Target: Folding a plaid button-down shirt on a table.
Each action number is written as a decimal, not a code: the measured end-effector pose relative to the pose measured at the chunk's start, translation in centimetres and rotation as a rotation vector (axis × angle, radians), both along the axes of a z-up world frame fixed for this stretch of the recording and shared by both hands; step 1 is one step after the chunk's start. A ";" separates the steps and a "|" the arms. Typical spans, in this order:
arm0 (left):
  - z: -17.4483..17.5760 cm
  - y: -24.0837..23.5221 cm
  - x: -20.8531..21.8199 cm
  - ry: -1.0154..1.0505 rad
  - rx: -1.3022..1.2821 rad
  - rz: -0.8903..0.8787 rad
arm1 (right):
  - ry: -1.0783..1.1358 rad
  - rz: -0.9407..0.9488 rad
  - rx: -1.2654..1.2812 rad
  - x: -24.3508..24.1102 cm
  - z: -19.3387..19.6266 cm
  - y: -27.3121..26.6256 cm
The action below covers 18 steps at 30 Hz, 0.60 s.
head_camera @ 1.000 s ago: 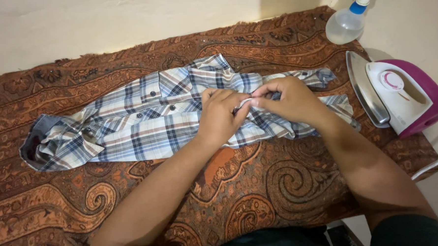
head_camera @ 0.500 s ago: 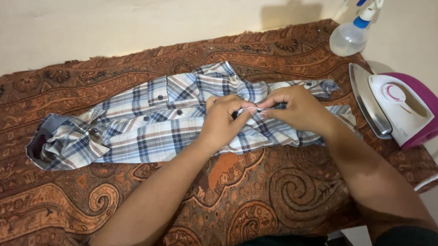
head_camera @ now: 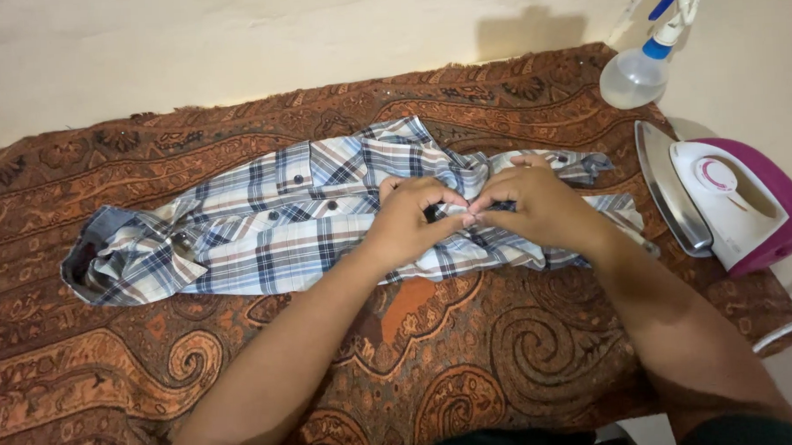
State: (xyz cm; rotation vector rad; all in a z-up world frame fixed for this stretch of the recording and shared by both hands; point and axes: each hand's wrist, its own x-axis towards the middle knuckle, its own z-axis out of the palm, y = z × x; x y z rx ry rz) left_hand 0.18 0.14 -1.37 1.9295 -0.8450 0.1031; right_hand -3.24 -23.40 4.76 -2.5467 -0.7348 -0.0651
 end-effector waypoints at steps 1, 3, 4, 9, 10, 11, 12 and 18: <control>0.0 -0.1 -0.2 0.011 0.019 0.008 | 0.008 -0.023 -0.003 -0.1 -0.1 -0.1; 0.2 0.1 -0.2 0.029 0.024 0.003 | 0.032 -0.040 0.039 -0.1 -0.1 0.0; 0.3 0.1 -0.2 0.048 0.028 0.000 | 0.055 -0.055 0.079 0.0 -0.1 0.1; 0.6 0.1 -0.3 0.002 0.034 -0.003 | 0.100 -0.024 0.199 0.3 -0.3 0.2; 0.5 0.1 -0.3 -0.025 0.043 0.004 | 0.106 -0.028 0.220 0.3 -0.4 0.3; 0.7 0.1 -0.4 -0.025 0.044 0.006 | 0.106 -0.026 0.221 0.4 -0.5 0.4; 0.9 0.1 -0.5 -0.091 0.077 0.019 | 0.125 -0.033 0.247 0.5 -0.6 0.4; 0.4 -0.2 -0.3 -0.235 0.158 0.044 | 0.229 -0.111 0.312 0.3 0.0 0.7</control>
